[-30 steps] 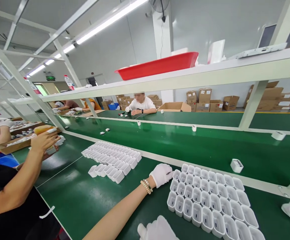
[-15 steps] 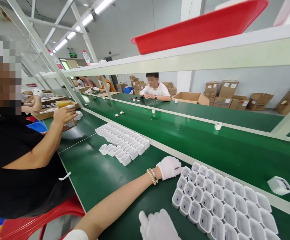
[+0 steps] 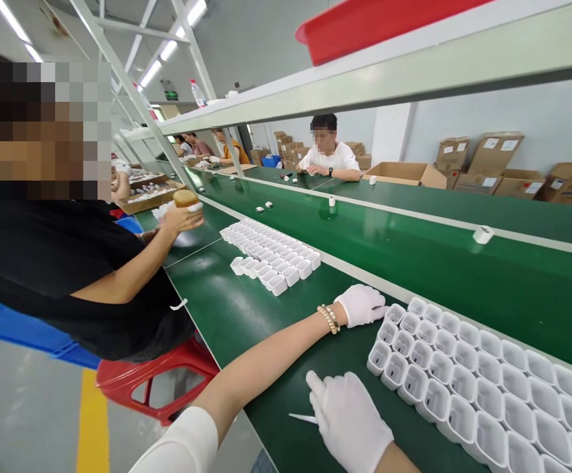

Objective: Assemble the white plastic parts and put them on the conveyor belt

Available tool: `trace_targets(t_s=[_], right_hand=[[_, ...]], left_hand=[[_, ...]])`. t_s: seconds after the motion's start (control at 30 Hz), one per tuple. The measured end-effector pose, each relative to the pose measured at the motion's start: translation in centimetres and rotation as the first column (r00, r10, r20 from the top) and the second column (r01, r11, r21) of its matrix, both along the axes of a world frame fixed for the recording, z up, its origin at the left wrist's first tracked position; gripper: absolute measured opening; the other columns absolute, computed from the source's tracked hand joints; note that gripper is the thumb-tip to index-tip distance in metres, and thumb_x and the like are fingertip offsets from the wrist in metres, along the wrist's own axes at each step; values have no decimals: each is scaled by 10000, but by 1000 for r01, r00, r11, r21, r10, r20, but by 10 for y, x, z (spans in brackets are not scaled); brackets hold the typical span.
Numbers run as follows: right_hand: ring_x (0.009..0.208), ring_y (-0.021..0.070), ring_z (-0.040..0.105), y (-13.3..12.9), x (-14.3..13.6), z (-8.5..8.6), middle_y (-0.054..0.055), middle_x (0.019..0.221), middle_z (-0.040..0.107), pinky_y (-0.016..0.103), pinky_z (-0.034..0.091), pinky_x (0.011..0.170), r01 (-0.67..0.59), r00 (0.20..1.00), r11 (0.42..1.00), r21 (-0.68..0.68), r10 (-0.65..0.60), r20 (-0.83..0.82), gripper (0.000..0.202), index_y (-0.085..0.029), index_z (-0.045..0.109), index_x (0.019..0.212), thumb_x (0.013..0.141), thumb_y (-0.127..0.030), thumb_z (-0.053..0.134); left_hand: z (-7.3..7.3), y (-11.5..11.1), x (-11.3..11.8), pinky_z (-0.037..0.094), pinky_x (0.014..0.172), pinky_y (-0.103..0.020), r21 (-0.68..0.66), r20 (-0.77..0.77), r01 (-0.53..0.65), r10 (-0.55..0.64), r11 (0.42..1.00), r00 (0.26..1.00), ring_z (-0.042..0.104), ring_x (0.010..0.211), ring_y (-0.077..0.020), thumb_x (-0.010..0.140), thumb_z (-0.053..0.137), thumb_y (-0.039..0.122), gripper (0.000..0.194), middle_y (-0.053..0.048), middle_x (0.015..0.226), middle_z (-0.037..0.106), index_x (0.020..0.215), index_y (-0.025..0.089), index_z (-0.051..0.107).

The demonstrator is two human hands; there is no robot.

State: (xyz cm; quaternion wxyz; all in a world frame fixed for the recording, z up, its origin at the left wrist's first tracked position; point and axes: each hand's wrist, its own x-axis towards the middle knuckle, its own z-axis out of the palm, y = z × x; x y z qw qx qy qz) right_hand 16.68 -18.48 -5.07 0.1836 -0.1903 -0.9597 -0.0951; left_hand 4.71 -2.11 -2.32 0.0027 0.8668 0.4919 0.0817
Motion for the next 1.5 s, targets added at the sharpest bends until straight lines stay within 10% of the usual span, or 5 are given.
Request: trace_targets(t_s=[1.0,1.5], right_hand=[[497,182,487,0,-3,-5,-32,620,616,376,150,569,54,995,998,-22,-51,86,297,-235,563,1181,885,-217,560],[405,177,415,4,-6,-7,-47,511,557,382,118,507,53,976,994,100,-30,-216,263,-264,642,988,728,-274,680]], left_hand=[[8,-7,3,480,720,-318,-24,-49,-9,7,1000,999,701,849,-239,1049,419,439,456,-91,906,755,906,154,744],[1,-5,2,497,754,-339,-28,48,-47,49,998,998,708,840,-260,1009,501,438,394,-96,865,746,835,162,721]])
